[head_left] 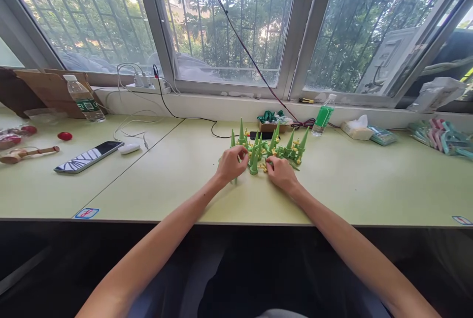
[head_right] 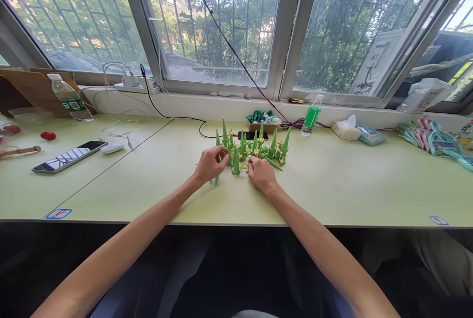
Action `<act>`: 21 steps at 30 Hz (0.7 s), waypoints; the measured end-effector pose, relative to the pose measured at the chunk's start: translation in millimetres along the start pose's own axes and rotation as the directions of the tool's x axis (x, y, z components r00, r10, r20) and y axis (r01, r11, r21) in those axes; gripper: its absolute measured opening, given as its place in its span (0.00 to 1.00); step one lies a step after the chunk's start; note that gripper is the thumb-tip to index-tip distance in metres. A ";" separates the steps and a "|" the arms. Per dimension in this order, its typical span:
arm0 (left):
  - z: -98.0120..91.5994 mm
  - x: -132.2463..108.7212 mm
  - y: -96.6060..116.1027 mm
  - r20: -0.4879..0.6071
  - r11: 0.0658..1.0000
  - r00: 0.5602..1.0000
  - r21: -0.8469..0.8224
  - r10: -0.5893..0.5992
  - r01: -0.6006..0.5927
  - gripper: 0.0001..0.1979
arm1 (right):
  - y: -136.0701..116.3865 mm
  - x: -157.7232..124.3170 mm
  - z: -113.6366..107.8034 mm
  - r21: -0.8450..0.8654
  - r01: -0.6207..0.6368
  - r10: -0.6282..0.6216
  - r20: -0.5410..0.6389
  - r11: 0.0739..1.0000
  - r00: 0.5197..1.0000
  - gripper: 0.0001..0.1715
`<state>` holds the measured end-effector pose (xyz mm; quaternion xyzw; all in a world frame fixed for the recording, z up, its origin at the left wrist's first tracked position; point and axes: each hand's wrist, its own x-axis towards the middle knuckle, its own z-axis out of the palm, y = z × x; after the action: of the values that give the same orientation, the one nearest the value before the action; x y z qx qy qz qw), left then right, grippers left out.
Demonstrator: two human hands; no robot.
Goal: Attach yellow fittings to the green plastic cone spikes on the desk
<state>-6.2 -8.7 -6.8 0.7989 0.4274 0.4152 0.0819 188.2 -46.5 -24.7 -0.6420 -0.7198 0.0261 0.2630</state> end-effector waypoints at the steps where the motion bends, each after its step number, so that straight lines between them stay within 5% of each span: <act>1: -1.8 1.0 -1.9 -0.052 1.000 0.999 0.013 -0.015 0.015 0.06 | -0.1 -0.1 0.5 0.002 0.005 -0.005 0.002 1.000 1.000 0.12; 8: -14.3 9.1 -21.0 -0.166 0.981 0.985 0.179 -0.041 0.071 0.10 | -2.8 -0.9 2.5 0.022 0.026 -0.027 0.024 0.999 0.999 0.11; 14: -10.6 10.8 -38.1 0.040 0.944 0.982 0.284 -0.187 0.168 0.11 | -4.2 -1.6 3.7 0.026 0.057 -0.058 0.039 0.998 0.998 0.12; 21: -6.4 8.8 -34.1 0.090 0.954 0.988 0.283 -0.126 0.096 0.12 | -4.7 -2.1 5.3 0.012 0.075 -0.075 0.047 0.997 0.996 0.10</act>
<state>-29.3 17.6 -14.1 0.7982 0.5207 0.3025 0.0152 181.8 -47.8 -28.2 -0.6122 -0.7493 0.0351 0.2500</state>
